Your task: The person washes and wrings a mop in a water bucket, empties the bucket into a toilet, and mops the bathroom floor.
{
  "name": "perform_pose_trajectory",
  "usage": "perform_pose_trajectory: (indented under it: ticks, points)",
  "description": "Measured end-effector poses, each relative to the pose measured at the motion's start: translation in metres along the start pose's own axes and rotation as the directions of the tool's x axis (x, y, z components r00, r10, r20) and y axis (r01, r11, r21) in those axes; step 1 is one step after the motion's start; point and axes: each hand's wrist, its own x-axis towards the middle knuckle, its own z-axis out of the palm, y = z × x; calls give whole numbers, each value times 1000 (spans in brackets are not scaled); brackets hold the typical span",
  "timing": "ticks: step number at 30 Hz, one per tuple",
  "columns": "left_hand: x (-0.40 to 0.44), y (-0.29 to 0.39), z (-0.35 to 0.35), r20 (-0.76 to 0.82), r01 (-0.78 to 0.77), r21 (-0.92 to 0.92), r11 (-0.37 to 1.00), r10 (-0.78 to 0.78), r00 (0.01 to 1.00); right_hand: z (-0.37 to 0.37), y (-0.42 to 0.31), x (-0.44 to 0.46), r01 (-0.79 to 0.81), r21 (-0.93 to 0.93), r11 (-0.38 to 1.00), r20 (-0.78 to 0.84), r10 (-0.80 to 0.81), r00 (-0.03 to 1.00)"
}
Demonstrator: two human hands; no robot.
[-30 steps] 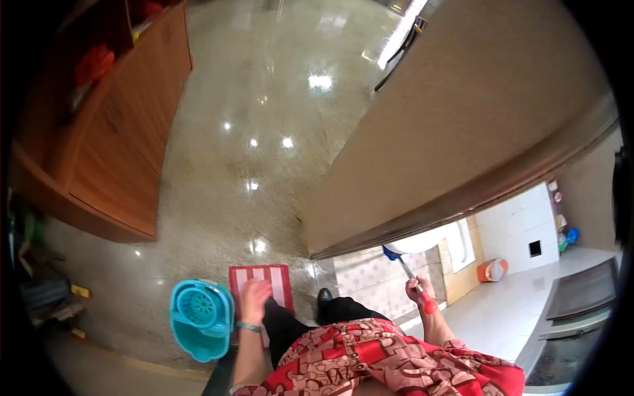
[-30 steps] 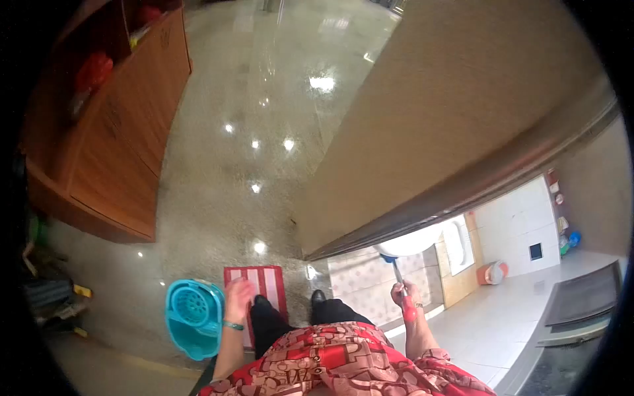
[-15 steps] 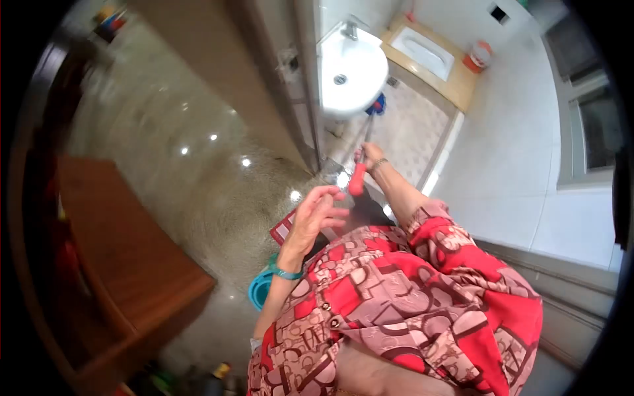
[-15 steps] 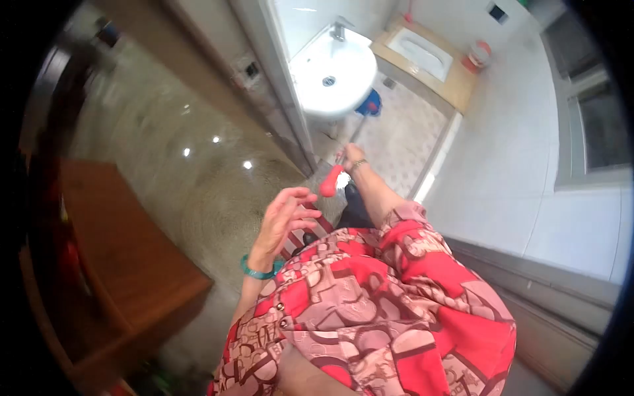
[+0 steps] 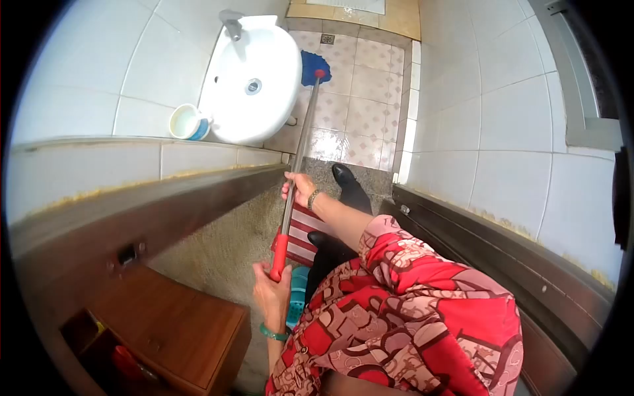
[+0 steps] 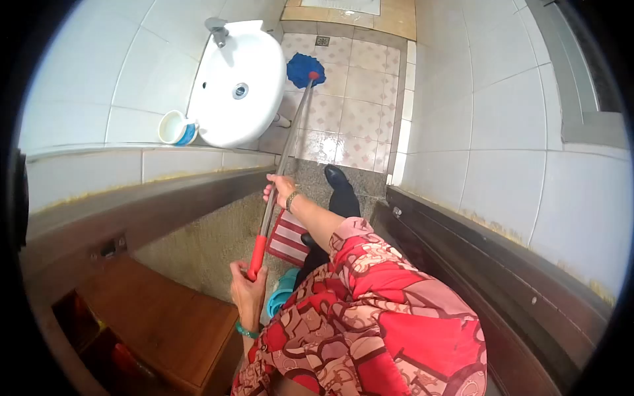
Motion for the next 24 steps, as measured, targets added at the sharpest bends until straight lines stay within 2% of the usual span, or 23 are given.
perform_pose_trajectory:
  ticks: [2, 3, 4, 5, 6, 7, 9, 10, 11, 13, 14, 15, 16, 18, 20, 23, 24]
  points:
    - [-3, -15, -4, 102, -98, 233, 968, 76, 992, -7, 0, -2, -24, 53, 998, 18, 23, 1000]
    - [-9, -13, -3, 134, -44, 122, 991, 27, 991, -9, 0, -3, -49, 98, 994, 36, 46, 998]
    - [-17, -22, 5, 122, -54, 142, 988, 36, 992, -17, 5, 1, -49, 85, 995, 120, 39, 992]
    - [-25, -11, 4, 204, 19, 200, 980, -61, 977, -28, 8, 7, -51, 90, 995, 126, 39, 991]
    - [-31, -17, 10, 240, 48, 276, 960, -117, 964, -40, 13, 12, -77, 15, 997, 124, 75, 989]
    - [-36, -17, 8, 242, 50, 279, 959, -121, 963, -43, 19, 12, -101, -66, 993, 119, 109, 987]
    - [-36, -16, 9, 385, 45, 384, 922, -204, 900, -30, 19, 1, -90, -240, 967, -130, 60, 990]
    - [-34, -11, 11, 358, 53, 390, 919, -205, 911, -28, 18, 4, -58, -337, 940, -158, 4, 987]
    - [-28, -15, 18, 360, 55, 402, 914, -213, 908, -26, 15, 8, -67, -327, 943, -159, 15, 987]
    - [-14, -25, 32, 337, 12, 341, 940, -134, 932, -19, 1, 16, 45, -260, 964, -166, -91, 982]
    - [-3, -17, 36, 338, 13, 342, 939, -137, 931, -9, -20, 25, 21, -362, 932, -189, -96, 977]
    - [20, -4, 46, 310, -43, 259, 965, -41, 950, 2, -50, 37, -2, -459, 889, -212, -107, 971]
    - [22, 13, 49, 252, -120, 179, 976, 72, 965, 13, -72, 29, 63, -466, 882, -164, -156, 974]
    - [48, 48, 58, 288, -127, 132, 983, 84, 954, 16, -100, 38, 96, -466, 880, -149, -185, 971]
    - [63, 61, 62, 327, -131, 73, 989, 100, 940, 17, -122, 46, 244, -277, 929, -135, -289, 948]
    - [79, 58, 68, 472, -141, 24, 990, 113, 874, -5, -129, 37, 270, -224, 936, -178, -312, 933]
    - [75, 49, 74, 518, -178, 38, 983, 133, 845, -13, -132, 29, 233, -184, 955, -236, -274, 932]
